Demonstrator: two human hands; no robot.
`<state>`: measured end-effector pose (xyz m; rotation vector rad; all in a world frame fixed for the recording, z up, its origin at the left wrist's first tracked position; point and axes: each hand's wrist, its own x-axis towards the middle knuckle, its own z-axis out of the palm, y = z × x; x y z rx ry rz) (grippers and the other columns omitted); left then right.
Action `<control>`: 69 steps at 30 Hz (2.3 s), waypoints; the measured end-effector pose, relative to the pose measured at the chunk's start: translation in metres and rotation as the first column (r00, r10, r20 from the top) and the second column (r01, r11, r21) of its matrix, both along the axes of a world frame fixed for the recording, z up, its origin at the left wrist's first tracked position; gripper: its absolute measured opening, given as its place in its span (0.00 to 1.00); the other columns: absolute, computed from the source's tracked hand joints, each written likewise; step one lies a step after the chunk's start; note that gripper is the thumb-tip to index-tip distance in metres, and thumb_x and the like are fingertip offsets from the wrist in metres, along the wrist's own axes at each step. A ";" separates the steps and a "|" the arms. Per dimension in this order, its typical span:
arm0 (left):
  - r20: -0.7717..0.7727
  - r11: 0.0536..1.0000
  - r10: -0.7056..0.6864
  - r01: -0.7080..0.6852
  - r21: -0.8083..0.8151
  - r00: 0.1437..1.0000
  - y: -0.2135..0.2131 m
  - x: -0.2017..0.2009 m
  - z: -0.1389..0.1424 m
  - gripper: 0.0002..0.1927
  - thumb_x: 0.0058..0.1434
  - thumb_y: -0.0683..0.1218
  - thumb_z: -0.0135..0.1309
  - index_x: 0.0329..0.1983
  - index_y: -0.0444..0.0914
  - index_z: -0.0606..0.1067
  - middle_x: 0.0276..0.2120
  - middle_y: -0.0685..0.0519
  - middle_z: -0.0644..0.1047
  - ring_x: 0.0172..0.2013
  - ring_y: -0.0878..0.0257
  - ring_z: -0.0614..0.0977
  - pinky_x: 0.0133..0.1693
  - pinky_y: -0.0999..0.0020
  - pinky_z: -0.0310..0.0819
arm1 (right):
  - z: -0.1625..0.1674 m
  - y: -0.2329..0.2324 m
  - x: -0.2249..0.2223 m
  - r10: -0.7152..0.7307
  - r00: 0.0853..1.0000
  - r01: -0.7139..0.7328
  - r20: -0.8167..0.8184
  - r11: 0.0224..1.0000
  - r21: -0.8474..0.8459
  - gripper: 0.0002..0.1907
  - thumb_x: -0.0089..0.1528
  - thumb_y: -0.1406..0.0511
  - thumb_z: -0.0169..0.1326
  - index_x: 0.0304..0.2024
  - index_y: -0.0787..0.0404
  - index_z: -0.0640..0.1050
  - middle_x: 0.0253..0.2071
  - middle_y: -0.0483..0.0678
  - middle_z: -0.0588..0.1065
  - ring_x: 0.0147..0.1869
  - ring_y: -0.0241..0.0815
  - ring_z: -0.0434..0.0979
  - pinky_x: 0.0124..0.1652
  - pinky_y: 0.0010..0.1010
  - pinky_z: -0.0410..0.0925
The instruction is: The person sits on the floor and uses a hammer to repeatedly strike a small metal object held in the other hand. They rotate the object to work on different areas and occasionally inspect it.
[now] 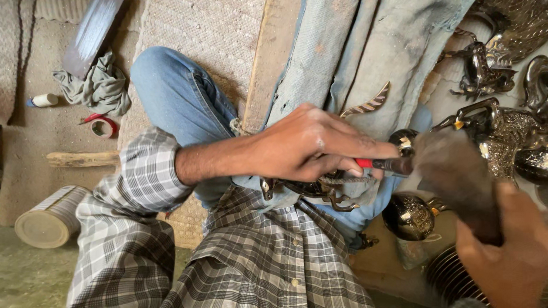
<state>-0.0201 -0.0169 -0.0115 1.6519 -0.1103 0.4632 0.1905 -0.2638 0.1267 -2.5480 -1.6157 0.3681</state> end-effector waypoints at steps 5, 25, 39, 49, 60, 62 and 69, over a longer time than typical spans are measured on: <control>-0.098 0.988 0.148 -0.151 -0.022 0.984 -0.011 -0.013 0.007 0.30 0.64 0.31 0.58 0.67 0.44 0.72 0.48 0.50 0.85 0.37 0.66 0.89 0.32 0.75 0.86 | 0.025 0.056 0.008 -0.065 0.948 -0.016 -0.312 0.968 -0.250 0.31 0.51 0.82 0.56 0.59 0.72 0.72 0.44 0.61 0.79 0.42 0.51 0.84 0.39 0.38 0.77; -0.229 0.893 0.292 -0.350 -0.284 0.929 -0.026 -0.032 0.020 0.24 0.69 0.37 0.61 0.66 0.36 0.70 0.48 0.52 0.84 0.26 0.74 0.76 0.25 0.77 0.69 | -0.017 0.075 0.084 0.135 0.960 -0.197 -0.243 0.948 -0.251 0.39 0.55 0.79 0.59 0.68 0.61 0.65 0.45 0.60 0.76 0.39 0.48 0.81 0.41 0.38 0.76; -0.285 0.895 0.256 -0.338 -0.292 0.924 -0.024 -0.034 0.013 0.16 0.68 0.42 0.63 0.55 0.37 0.72 0.42 0.55 0.84 0.25 0.76 0.76 0.23 0.81 0.69 | 0.021 0.109 0.060 0.357 0.888 -0.441 -0.290 0.839 -0.319 0.55 0.46 0.78 0.60 0.76 0.51 0.60 0.34 0.52 0.72 0.30 0.44 0.71 0.28 0.34 0.69; -0.127 0.939 0.303 -0.319 -0.132 0.944 -0.010 -0.005 0.012 0.21 0.73 0.43 0.61 0.67 0.42 0.71 0.54 0.49 0.82 0.39 0.66 0.90 0.39 0.73 0.87 | -0.019 0.027 0.038 0.176 0.952 -0.153 -0.249 0.982 0.110 0.47 0.62 0.77 0.62 0.79 0.57 0.56 0.42 0.57 0.78 0.41 0.44 0.83 0.42 0.31 0.76; -0.193 0.962 0.240 -0.207 0.176 0.951 0.009 -0.002 0.030 0.27 0.69 0.42 0.62 0.69 0.45 0.69 0.52 0.51 0.84 0.28 0.67 0.86 0.27 0.70 0.81 | -0.077 -0.015 0.013 0.098 0.939 0.015 -0.330 0.946 0.323 0.47 0.62 0.81 0.61 0.79 0.61 0.55 0.44 0.58 0.79 0.47 0.45 0.84 0.48 0.31 0.79; -0.177 0.958 0.250 -0.217 0.189 0.952 0.011 -0.003 0.032 0.27 0.70 0.43 0.62 0.70 0.45 0.67 0.49 0.52 0.84 0.30 0.67 0.87 0.29 0.71 0.82 | -0.081 -0.020 0.016 0.077 0.940 0.053 -0.332 0.929 0.366 0.43 0.63 0.82 0.62 0.76 0.65 0.57 0.45 0.58 0.78 0.46 0.45 0.82 0.49 0.31 0.77; -0.179 0.947 0.270 -0.228 0.226 0.946 0.013 -0.002 0.030 0.30 0.69 0.44 0.64 0.72 0.47 0.66 0.46 0.53 0.85 0.28 0.68 0.85 0.29 0.70 0.82 | -0.074 -0.028 0.002 -0.058 0.845 0.324 -0.532 0.847 0.422 0.37 0.61 0.82 0.60 0.70 0.71 0.61 0.43 0.56 0.76 0.44 0.44 0.80 0.46 0.30 0.76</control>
